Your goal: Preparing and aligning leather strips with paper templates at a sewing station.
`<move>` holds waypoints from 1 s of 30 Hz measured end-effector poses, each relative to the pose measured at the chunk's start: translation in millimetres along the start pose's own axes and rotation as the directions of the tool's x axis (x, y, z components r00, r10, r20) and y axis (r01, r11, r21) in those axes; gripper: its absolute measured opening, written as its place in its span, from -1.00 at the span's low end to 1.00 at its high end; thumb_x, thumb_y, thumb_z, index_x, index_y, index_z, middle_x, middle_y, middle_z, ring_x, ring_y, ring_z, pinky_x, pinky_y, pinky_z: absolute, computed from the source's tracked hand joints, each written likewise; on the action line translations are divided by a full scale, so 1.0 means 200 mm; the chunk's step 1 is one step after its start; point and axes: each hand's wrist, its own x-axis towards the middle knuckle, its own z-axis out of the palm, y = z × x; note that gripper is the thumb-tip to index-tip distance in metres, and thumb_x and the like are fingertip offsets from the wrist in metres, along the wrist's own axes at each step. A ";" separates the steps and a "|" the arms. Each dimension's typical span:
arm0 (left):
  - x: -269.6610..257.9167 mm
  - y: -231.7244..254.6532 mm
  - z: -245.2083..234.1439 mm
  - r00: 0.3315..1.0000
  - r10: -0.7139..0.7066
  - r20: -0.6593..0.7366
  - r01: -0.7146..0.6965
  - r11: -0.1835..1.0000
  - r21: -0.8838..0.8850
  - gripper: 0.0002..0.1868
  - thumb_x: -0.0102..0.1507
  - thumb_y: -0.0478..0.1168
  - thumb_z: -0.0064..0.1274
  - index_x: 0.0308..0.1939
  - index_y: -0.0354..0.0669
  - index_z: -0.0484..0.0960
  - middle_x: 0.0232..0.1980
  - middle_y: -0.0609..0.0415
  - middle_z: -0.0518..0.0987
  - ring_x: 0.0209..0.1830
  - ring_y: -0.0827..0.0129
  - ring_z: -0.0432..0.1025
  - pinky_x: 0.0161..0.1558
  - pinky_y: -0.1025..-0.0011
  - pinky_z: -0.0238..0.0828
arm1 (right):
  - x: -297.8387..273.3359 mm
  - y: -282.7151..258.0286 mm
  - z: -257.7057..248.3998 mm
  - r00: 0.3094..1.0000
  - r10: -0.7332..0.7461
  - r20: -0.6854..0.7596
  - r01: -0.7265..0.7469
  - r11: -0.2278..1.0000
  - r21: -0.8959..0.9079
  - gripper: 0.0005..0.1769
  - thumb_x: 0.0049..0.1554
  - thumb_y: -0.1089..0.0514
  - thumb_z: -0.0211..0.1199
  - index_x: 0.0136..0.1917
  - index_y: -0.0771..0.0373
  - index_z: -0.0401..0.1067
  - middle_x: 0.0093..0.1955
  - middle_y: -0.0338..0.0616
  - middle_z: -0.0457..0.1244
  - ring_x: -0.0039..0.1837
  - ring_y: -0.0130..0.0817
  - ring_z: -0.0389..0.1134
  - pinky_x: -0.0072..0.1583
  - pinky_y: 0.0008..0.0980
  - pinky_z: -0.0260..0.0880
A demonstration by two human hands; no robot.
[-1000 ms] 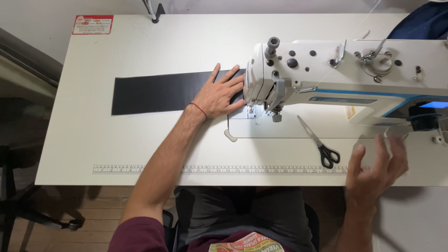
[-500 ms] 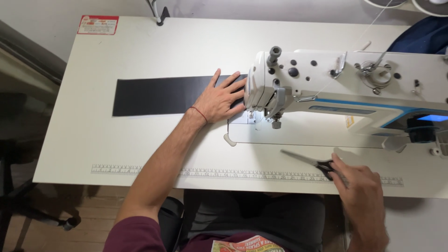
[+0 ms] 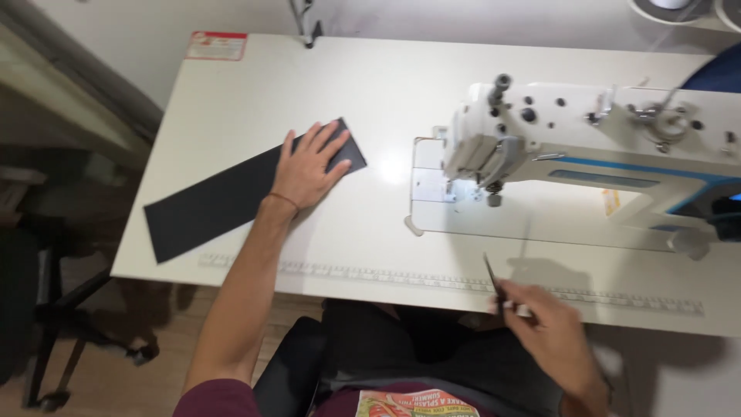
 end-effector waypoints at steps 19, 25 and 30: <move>-0.44 -0.36 -0.08 0.928 -0.354 0.117 0.367 0.809 -0.460 -0.36 0.20 0.41 0.55 0.13 0.18 0.75 0.21 0.21 0.51 0.26 -0.06 0.65 0.32 -0.09 0.60 | 0.63 -0.84 0.69 0.656 -0.222 0.721 -0.663 0.288 0.691 -0.31 0.51 -0.13 0.15 0.62 0.49 0.39 0.16 0.28 0.47 0.10 0.09 0.61 -0.30 0.00 0.73; -0.55 -0.41 0.01 0.908 -0.417 -0.027 0.226 0.544 -0.808 -0.78 0.49 0.04 0.39 0.06 0.05 0.84 -0.20 0.18 0.76 -0.29 0.45 0.59 -0.15 0.42 0.58 | 0.70 -0.91 0.79 0.676 -0.143 0.723 -0.665 0.304 0.682 -0.38 0.50 -0.07 0.20 0.57 0.48 0.42 0.12 0.21 0.47 0.03 0.03 0.61 -0.27 -0.02 0.71; -0.57 -0.36 0.00 0.869 -0.491 -0.064 0.216 0.492 -0.844 -0.77 0.51 0.06 0.38 -0.06 0.04 0.89 -0.36 0.15 0.74 -0.50 0.55 0.46 -0.35 0.48 0.49 | 0.78 -0.87 0.88 0.733 -0.058 0.678 -0.646 0.252 0.721 -0.40 0.48 -0.07 0.27 0.55 0.46 0.45 0.06 0.17 0.46 -0.08 0.00 0.58 -0.35 -0.08 0.63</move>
